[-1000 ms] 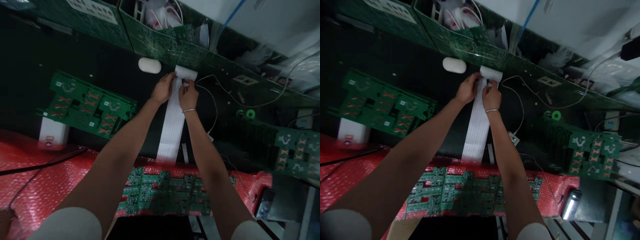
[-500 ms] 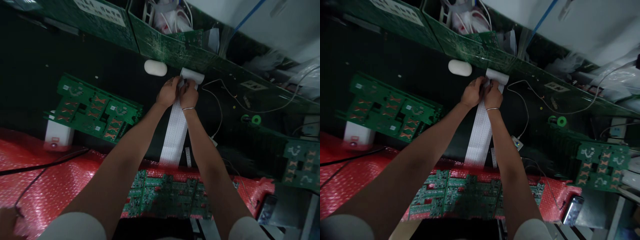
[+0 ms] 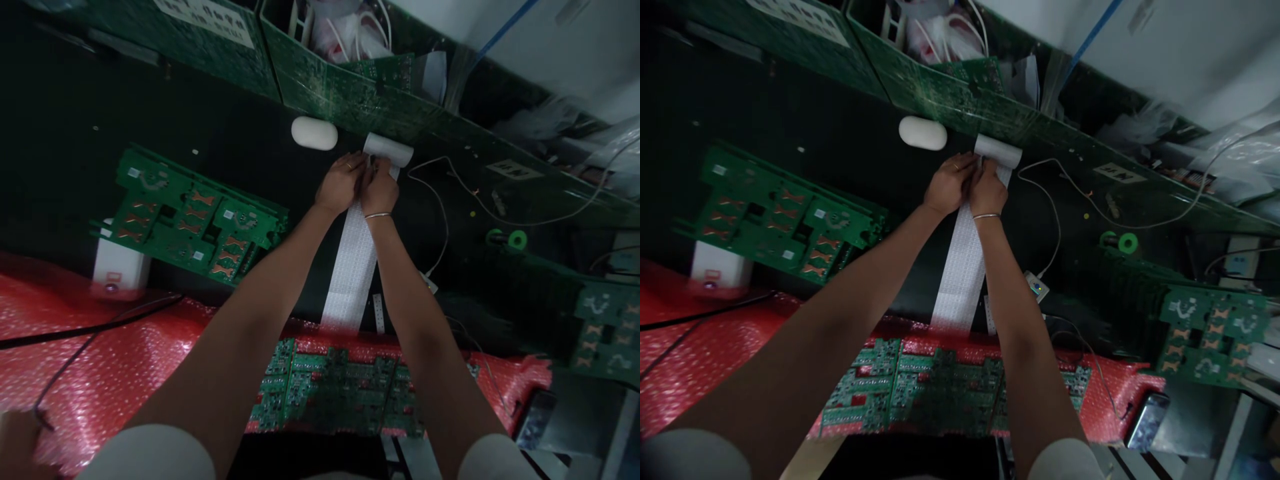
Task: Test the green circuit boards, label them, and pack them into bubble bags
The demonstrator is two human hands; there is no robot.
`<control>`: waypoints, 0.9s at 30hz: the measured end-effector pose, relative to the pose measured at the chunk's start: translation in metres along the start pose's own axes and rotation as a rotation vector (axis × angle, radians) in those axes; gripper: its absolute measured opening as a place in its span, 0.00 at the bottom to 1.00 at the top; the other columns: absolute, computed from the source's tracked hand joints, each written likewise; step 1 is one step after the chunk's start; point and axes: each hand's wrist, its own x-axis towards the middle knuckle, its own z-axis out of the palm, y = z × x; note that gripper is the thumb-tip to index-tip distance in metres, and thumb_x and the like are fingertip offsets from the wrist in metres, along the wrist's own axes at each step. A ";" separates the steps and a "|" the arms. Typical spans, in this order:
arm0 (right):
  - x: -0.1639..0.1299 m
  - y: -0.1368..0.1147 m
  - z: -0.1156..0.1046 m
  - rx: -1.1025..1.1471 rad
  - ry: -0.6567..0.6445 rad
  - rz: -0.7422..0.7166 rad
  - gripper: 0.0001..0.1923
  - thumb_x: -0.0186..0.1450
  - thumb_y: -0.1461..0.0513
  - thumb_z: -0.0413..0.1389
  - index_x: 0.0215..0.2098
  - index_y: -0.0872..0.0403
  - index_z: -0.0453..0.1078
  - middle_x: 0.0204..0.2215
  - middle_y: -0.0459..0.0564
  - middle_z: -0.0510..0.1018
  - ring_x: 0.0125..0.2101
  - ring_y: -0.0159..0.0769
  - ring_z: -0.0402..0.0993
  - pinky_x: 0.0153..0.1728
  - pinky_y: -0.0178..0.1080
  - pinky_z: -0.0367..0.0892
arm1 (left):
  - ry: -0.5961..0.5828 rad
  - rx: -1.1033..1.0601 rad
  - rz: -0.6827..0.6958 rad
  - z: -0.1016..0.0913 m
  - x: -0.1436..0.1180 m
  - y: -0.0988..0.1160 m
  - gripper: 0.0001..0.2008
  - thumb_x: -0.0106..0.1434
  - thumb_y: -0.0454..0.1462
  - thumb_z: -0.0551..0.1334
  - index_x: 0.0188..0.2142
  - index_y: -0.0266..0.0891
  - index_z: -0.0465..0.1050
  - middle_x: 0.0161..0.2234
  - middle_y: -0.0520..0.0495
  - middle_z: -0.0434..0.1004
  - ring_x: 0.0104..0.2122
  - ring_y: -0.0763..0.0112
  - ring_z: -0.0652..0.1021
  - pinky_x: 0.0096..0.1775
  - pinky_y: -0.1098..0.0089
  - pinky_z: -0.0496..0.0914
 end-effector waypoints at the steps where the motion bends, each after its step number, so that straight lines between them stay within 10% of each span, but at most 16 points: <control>1: 0.000 -0.001 0.000 0.007 0.004 -0.003 0.16 0.75 0.56 0.41 0.49 0.56 0.65 0.33 0.51 0.73 0.37 0.42 0.78 0.40 0.48 0.70 | -0.001 0.001 0.000 0.000 0.000 0.000 0.24 0.76 0.45 0.45 0.65 0.47 0.66 0.63 0.45 0.70 0.68 0.57 0.64 0.69 0.46 0.55; 27: 0.003 -0.060 -0.051 -0.338 -0.300 0.203 0.16 0.74 0.63 0.43 0.55 0.57 0.65 0.36 0.54 0.75 0.45 0.46 0.76 0.45 0.45 0.66 | 0.076 0.151 -0.038 0.004 0.003 0.007 0.20 0.75 0.39 0.49 0.57 0.48 0.75 0.58 0.46 0.76 0.65 0.59 0.67 0.69 0.51 0.55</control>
